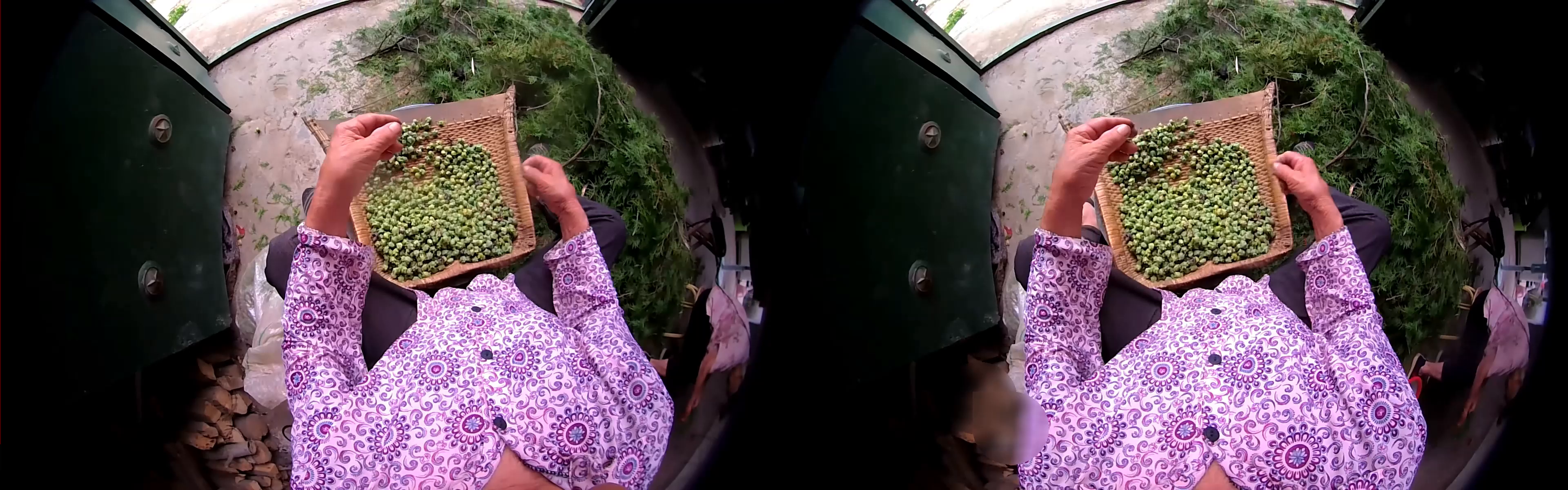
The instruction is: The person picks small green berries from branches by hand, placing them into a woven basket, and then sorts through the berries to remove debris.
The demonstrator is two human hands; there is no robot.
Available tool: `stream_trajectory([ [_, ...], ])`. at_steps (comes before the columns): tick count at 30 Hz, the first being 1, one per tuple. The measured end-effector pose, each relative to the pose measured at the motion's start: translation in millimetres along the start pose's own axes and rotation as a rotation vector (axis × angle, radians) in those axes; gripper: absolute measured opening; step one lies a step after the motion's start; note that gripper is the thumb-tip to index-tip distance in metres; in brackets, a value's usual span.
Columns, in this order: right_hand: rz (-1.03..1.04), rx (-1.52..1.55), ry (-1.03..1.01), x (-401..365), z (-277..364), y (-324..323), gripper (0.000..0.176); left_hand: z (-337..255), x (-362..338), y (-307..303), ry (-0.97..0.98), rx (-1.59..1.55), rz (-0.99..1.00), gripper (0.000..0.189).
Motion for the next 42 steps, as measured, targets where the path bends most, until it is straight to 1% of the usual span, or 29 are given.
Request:
stream_trajectory([
  [1,-0.141,-0.059,-0.128,5.7,8.4,-23.7,0.014,-7.8,-0.8,-7.0,0.01,-0.081,-0.021,0.021],
  [2,-0.319,-0.103,-0.109,12.8,14.2,-53.8,0.019,-10.3,1.9,-17.2,0.048,-0.126,-0.05,0.021],
  [3,-0.59,-0.677,-0.333,25.2,4.6,-96.3,0.033,-16.2,2.4,-27.1,0.055,-0.202,-0.095,0.021],
  [4,-0.716,-1.093,-0.272,13.0,27.7,-101.7,0.051,-21.8,3.8,-36.8,0.091,-0.304,-0.098,0.021],
  [5,-0.806,-1.313,-0.278,16.5,25.7,-114.2,0.06,-27.3,4.9,-46.2,0.126,-0.405,-0.104,0.02],
  [7,-0.798,-1.347,-0.252,21.1,35.6,-104.2,0.065,-35.0,3.9,-59.5,0.14,-0.468,-0.159,0.02],
  [9,-0.64,-1.275,-0.354,43.0,32.6,-77.2,0.065,-40.1,4.6,-70.3,0.201,-0.543,-0.24,0.021],
  [10,-0.525,-1.211,-0.383,53.5,32.6,-52.1,0.065,-41.7,4.5,-71.6,0.194,-0.534,-0.254,0.02],
  [11,-0.427,-1.2,-0.445,64.2,31.3,-22.2,0.065,-42.4,3.3,-70.5,0.198,-0.532,-0.262,0.02],
  [14,-0.076,-1.168,-0.448,86.1,36.2,82.0,0.068,-37.3,-2.3,-64.3,0.133,-0.468,-0.317,0.018],
  [15,0.03,-1.117,-0.509,95.4,32.5,112.1,0.07,-34.5,-2.4,-62.6,0.115,-0.473,-0.326,0.017],
  [16,0.112,-1.083,-0.571,106.2,27.3,140.1,0.071,-33.3,-3.5,-61.3,0.12,-0.464,-0.336,0.017],
  [17,0.186,-1.094,-0.565,110.4,31.8,169.9,0.073,-35.0,-5.0,-61.3,0.12,-0.458,-0.344,0.017],
  [19,0.309,-1.124,-0.605,126.8,28.7,215.4,0.073,-38.1,-7.4,-58.5,0.12,-0.457,-0.37,0.017],
  [21,0.353,-1.145,-0.642,139.1,27.8,248.9,0.065,-42.7,-7.6,-59.3,0.115,-0.46,-0.391,0.017],
  [22,0.361,-1.141,-0.649,147.4,20.3,260.2,0.065,-42.0,-7.7,-58.3,0.118,-0.461,-0.382,0.018],
  [23,0.349,-1.128,-0.663,156.6,12.0,269.8,0.062,-42.6,-7.1,-57.1,0.12,-0.463,-0.37,0.018],
  [26,0.306,-1.074,-0.664,167.1,-6.7,275.6,0.056,-46.2,-4.2,-51.7,0.112,-0.452,-0.374,0.019],
  [27,0.273,-1.036,-0.661,165.1,-9.8,274.1,0.054,-45.3,-3.6,-50.5,0.113,-0.452,-0.369,0.019],
  [28,0.271,-1.012,-0.689,159.7,-9.1,270.2,0.049,-48.1,-1.8,-51.6,0.102,-0.457,-0.363,0.019],
  [29,0.272,-1.011,-0.69,154.9,-11.4,264.0,0.049,-46.9,-2.1,-49.9,0.102,-0.456,-0.365,0.019],
  [31,0.375,-1.23,-0.575,141.4,-9.5,247.6,0.04,-46.6,-0.6,-45.0,0.087,-0.447,-0.383,0.018],
  [32,0.4,-1.236,-0.54,137.1,-14.6,235.9,0.035,-46.4,0.1,-43.4,0.091,-0.447,-0.375,0.018],
  [33,0.361,-1.278,-0.602,132.8,-27.1,222.3,0.035,-44.7,0.3,-42.8,0.091,-0.422,-0.376,0.018],
  [35,0.422,-1.338,-0.46,117.6,-35.6,195.0,0.036,-43.5,-0.1,-41.9,0.086,-0.403,-0.371,0.018],
  [37,0.43,-1.286,-0.459,101.7,-40.5,165.6,0.035,-40.5,0.6,-38.2,0.073,-0.354,-0.356,0.018],
  [38,0.498,-1.32,-0.411,97.6,-40.3,152.5,0.034,-37.8,2.0,-37.2,0.074,-0.346,-0.35,0.018],
  [40,0.541,-1.372,-0.352,84.2,-41.2,129.3,0.033,-33.7,2.6,-35.9,0.068,-0.338,-0.334,0.018],
  [42,0.591,-1.407,-0.296,69.2,-28.6,109.7,0.033,-33.4,4.3,-37.9,0.067,-0.332,-0.316,0.018],
])
Point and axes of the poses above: each hand's wrist, its own x-axis towards the middle knuckle, its own y-axis out of the palm, z = x × y, the point moved 2 cm from there along x, towards the middle knuckle, and after that the axes turned 2 degrees about -z, right-handed, at the moved point
